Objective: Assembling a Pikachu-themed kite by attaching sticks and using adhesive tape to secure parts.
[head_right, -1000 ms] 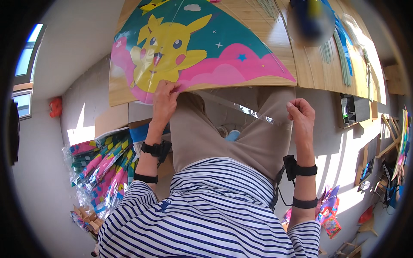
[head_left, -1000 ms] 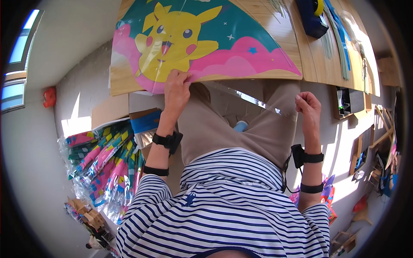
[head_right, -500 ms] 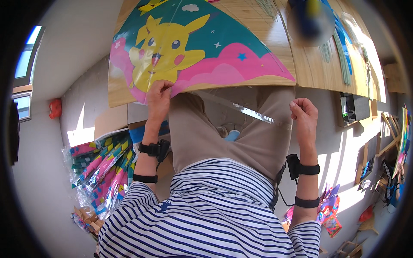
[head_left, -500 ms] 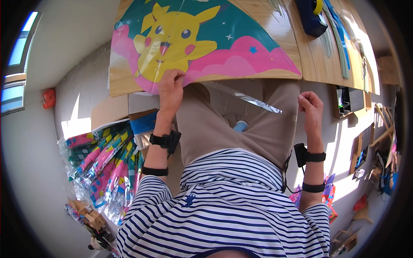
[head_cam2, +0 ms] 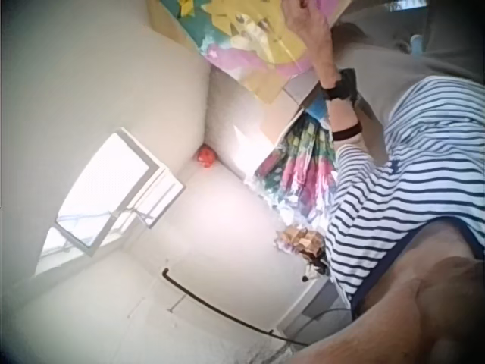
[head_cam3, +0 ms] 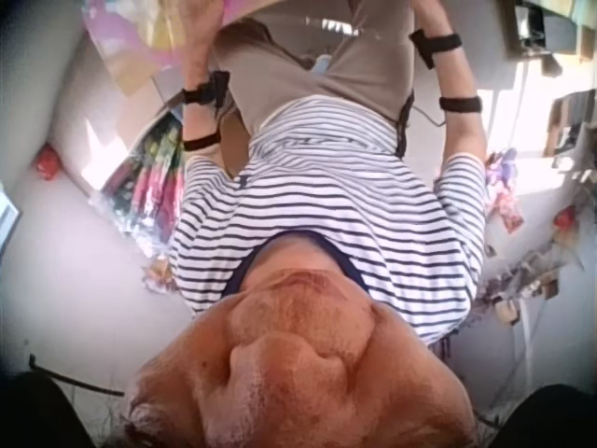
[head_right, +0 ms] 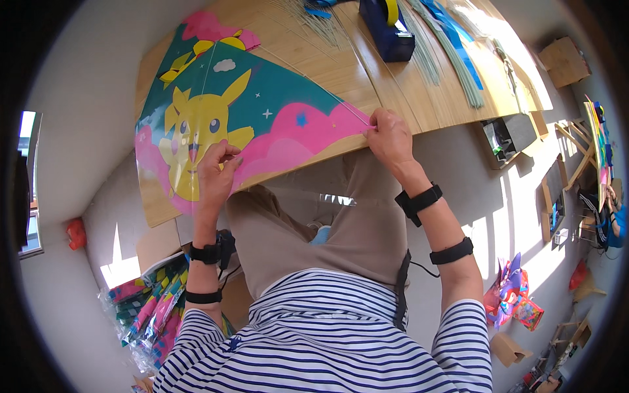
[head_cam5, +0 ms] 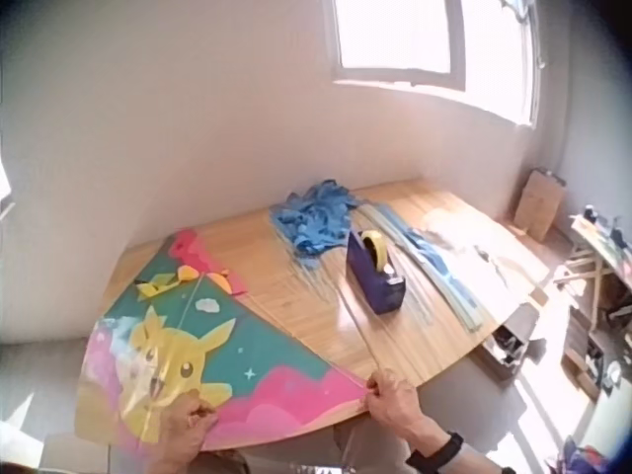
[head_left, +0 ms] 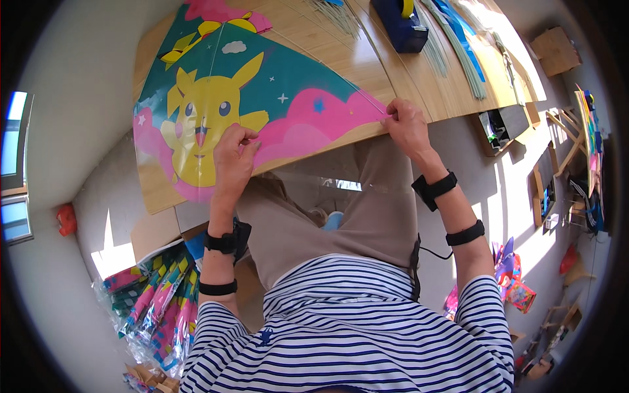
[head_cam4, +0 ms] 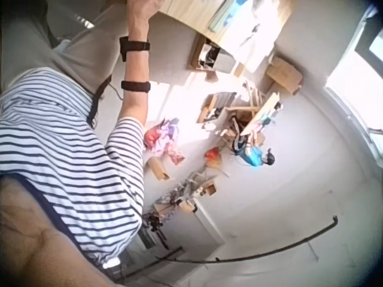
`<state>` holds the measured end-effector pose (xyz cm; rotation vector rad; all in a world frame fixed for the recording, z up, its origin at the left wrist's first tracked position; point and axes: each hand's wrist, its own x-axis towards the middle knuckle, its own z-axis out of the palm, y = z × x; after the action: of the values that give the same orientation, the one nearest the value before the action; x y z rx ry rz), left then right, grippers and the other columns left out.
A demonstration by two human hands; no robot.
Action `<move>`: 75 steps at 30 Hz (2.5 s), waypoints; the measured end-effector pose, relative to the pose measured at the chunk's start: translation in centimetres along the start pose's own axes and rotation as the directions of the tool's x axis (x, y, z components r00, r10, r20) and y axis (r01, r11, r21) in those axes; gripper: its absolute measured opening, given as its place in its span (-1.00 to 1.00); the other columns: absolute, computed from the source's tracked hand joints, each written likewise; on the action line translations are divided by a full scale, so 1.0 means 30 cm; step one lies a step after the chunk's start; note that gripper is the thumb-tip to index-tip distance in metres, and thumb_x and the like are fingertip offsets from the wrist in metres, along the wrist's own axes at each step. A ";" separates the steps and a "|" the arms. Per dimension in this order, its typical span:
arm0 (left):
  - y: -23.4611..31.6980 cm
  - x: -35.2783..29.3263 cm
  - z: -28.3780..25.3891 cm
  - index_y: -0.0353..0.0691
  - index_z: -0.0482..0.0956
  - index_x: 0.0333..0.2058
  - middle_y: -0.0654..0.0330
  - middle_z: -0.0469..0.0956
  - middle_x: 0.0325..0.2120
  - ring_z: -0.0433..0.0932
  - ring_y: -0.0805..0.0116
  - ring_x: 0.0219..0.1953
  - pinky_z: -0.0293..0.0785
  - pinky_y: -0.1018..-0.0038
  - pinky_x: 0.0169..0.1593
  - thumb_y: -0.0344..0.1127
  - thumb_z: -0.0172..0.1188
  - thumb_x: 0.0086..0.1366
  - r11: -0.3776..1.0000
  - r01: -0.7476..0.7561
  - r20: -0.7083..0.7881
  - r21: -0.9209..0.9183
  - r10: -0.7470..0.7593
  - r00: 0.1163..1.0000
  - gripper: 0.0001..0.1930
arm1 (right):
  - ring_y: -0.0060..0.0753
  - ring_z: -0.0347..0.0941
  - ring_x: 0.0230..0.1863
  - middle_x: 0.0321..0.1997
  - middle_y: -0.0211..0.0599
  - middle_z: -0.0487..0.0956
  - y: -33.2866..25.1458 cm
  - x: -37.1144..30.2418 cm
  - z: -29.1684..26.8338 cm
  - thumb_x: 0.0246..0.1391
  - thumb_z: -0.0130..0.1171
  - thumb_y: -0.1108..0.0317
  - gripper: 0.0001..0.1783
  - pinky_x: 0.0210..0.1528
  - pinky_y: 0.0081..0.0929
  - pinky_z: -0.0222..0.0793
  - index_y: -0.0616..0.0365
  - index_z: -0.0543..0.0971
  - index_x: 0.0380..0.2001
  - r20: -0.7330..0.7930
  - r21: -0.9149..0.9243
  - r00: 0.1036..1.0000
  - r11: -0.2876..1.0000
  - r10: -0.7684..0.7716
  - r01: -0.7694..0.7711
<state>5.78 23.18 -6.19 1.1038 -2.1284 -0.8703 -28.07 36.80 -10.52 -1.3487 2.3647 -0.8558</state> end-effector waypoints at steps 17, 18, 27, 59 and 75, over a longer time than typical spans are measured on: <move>0.088 0.360 0.198 -0.37 0.57 -0.26 0.09 0.57 -0.35 0.57 0.28 -0.29 0.50 0.42 -0.17 -0.51 0.26 0.11 0.989 -0.138 0.153 0.046 0.130 0.980 -0.81 | 0.21 0.52 -0.36 -0.45 0.06 0.56 -0.023 0.070 0.034 -0.11 0.17 0.47 -0.94 -0.33 0.01 0.42 0.22 0.52 -0.51 -0.106 -0.194 0.972 0.963 -0.209 0.186; 0.089 0.371 0.205 -0.37 0.57 -0.26 0.09 0.58 -0.34 0.57 0.28 -0.30 0.50 0.42 -0.18 -0.50 0.26 0.11 0.988 -0.147 0.142 0.055 0.138 0.980 -0.81 | 0.21 0.52 -0.36 -0.45 0.06 0.55 -0.022 0.068 0.027 -0.10 0.17 0.48 -0.94 -0.33 0.01 0.42 0.23 0.51 -0.50 -0.110 -0.192 0.969 0.961 -0.223 0.199; 0.078 0.422 0.228 -0.32 0.57 -0.30 0.02 0.54 -0.36 0.57 0.07 -0.27 0.48 0.27 -0.18 -0.53 0.28 0.06 0.983 -0.168 -0.004 0.079 0.169 0.986 -0.82 | 0.21 0.52 -0.32 -0.44 0.08 0.57 -0.059 0.026 0.020 -0.02 0.14 0.47 -0.94 -0.27 0.05 0.41 0.25 0.51 -0.47 0.023 0.088 0.980 0.977 -0.199 0.196; 0.023 0.525 0.463 -0.27 0.59 -0.46 -0.01 0.60 -0.41 0.58 -0.06 -0.27 0.49 0.14 -0.21 -0.32 0.29 0.12 0.945 -0.070 0.050 0.320 0.056 0.997 -0.86 | 0.18 0.53 -0.28 -0.36 0.00 0.57 0.003 0.031 0.074 0.04 0.18 0.39 -0.88 -0.26 0.01 0.45 0.20 0.50 -0.45 -0.057 -0.115 0.991 0.987 -0.120 0.113; 0.002 0.528 0.469 -0.27 0.61 -0.43 0.00 0.62 -0.46 0.61 0.00 -0.36 0.49 0.20 -0.27 -0.28 0.28 0.13 0.943 -0.003 0.012 0.332 -0.001 1.000 -0.84 | 0.08 0.55 -0.31 -0.42 -0.03 0.60 0.029 0.022 -0.019 0.03 0.17 0.41 -0.91 -0.25 -0.11 0.45 0.20 0.56 -0.44 -0.118 0.103 0.988 0.991 0.100 -0.088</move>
<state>-12.33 13.67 -11.75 1.2633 -2.3427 -0.5259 -29.30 36.79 -10.58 -1.1682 2.4212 -1.0397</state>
